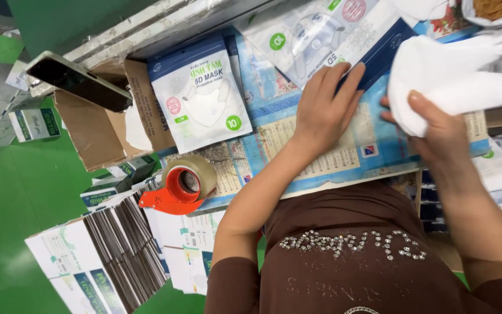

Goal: Packing medical face masks into plastic sleeves and cardboard boxes at a workstation.

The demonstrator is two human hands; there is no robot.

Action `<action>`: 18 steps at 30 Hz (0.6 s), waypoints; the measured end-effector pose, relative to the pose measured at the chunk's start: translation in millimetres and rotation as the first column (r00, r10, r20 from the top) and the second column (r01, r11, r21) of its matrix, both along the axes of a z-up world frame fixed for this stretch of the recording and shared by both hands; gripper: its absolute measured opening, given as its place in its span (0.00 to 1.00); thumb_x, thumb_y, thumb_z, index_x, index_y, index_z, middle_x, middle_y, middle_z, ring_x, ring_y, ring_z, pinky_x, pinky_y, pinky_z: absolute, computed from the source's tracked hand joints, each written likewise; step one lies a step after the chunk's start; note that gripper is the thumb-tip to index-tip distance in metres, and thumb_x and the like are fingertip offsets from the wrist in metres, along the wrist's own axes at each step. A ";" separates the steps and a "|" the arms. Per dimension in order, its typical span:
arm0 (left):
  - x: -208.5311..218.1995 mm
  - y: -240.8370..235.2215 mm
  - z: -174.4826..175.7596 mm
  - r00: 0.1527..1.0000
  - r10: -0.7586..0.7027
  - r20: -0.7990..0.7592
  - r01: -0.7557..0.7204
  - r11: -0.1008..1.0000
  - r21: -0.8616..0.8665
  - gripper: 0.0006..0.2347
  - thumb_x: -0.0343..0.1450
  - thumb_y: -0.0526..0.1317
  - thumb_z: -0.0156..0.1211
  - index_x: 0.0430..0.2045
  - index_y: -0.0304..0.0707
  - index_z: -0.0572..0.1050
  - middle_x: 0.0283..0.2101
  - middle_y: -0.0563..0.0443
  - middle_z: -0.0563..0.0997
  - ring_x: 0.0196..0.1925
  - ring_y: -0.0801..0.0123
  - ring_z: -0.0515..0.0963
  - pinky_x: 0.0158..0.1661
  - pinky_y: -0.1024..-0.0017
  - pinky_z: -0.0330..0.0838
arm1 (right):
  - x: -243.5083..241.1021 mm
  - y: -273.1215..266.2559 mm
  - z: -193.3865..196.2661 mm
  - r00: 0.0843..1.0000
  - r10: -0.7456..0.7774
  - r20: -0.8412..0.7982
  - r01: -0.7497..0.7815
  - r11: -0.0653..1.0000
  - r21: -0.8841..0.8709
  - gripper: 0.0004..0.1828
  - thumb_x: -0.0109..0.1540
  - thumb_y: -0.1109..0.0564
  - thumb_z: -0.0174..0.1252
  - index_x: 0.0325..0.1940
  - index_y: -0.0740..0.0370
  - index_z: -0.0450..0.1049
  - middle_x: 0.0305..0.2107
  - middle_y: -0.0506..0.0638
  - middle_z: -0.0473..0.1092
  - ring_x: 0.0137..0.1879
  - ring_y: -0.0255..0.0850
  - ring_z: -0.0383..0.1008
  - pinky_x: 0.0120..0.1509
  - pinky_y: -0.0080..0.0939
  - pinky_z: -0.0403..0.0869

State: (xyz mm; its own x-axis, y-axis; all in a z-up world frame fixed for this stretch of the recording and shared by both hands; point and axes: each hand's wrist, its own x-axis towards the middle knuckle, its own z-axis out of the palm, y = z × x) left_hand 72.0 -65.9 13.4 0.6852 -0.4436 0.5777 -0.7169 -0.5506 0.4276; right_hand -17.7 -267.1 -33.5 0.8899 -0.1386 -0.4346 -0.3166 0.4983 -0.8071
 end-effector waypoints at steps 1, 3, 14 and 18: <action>6.0 -5.6 -16.6 1.000 0.001 0.007 -0.001 1.000 -0.003 0.20 0.70 0.35 0.63 0.57 0.35 0.70 0.53 0.44 0.73 0.51 0.56 0.74 0.52 0.65 0.72 | 5.3 5.7 3.4 1.000 0.001 0.007 -0.001 1.000 -0.003 0.23 0.72 0.57 0.53 0.68 0.75 0.68 0.47 0.59 0.76 0.53 0.48 0.79 0.58 0.48 0.79; 17.6 -16.0 -50.3 1.000 0.005 -0.028 0.004 0.953 0.303 0.15 0.64 0.31 0.60 0.45 0.27 0.76 0.39 0.45 0.72 0.43 0.58 0.74 0.42 0.64 0.72 | 15.1 18.0 9.5 0.990 -0.131 0.058 0.125 0.988 0.096 0.23 0.68 0.63 0.52 0.67 0.74 0.62 0.50 0.60 0.72 0.53 0.51 0.79 0.59 0.48 0.80; 16.1 -19.9 -29.1 0.998 0.043 0.056 -0.043 0.999 0.001 0.11 0.65 0.28 0.62 0.40 0.28 0.76 0.35 0.46 0.71 0.37 0.58 0.73 0.39 0.64 0.71 | 22.3 30.1 17.6 0.971 -0.122 0.203 0.110 0.991 0.073 0.27 0.68 0.65 0.55 0.72 0.71 0.62 0.57 0.58 0.70 0.60 0.47 0.76 0.59 0.48 0.82; 8.5 -12.9 -14.0 0.921 0.061 -0.385 -0.237 0.871 -0.430 0.06 0.72 0.29 0.64 0.40 0.33 0.78 0.35 0.50 0.76 0.32 0.65 0.78 0.34 0.70 0.74 | 41.3 46.6 -2.2 0.973 -0.169 0.159 0.130 0.965 0.227 0.26 0.66 0.67 0.57 0.69 0.68 0.63 0.55 0.57 0.71 0.57 0.48 0.77 0.51 0.47 0.82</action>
State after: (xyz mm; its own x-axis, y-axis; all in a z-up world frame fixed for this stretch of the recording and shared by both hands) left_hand 80.5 -78.8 -0.6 0.9148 -0.0630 0.3989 -0.3975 -0.3148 0.8619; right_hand 23.6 -220.4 -35.7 0.9309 -0.1969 -0.3075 -0.0880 0.6962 -0.7124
